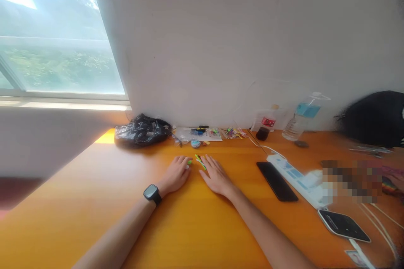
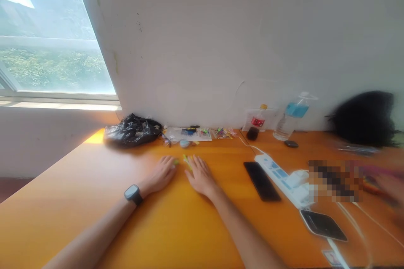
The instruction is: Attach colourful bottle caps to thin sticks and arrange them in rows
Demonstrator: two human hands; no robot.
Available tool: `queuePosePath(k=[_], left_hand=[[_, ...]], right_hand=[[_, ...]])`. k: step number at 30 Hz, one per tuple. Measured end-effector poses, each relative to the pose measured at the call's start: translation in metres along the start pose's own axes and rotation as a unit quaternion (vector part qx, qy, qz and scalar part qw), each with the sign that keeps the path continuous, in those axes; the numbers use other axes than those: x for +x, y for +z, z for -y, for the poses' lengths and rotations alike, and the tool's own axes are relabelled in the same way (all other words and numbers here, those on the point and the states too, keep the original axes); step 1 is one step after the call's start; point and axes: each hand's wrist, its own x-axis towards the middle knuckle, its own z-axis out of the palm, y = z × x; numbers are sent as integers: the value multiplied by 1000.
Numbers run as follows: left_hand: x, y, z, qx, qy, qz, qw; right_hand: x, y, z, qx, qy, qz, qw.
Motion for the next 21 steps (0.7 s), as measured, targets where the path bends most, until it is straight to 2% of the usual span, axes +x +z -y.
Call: queuePosePath(k=[6, 10, 15, 21], left_hand=[[-1, -3, 6, -26, 10, 7, 1000], [-2, -4, 14, -24, 13, 10, 1000], [-8, -10, 31, -7, -2, 6, 1000], [-10, -3, 39, 0, -71, -46, 996]], right_hand=[[-4, 1, 11, 2, -16, 7, 1000], [-5, 10, 21, -2, -11, 1, 1000], [0, 33, 50, 9, 21, -24, 999], [19, 54, 89, 27, 6, -30, 999]])
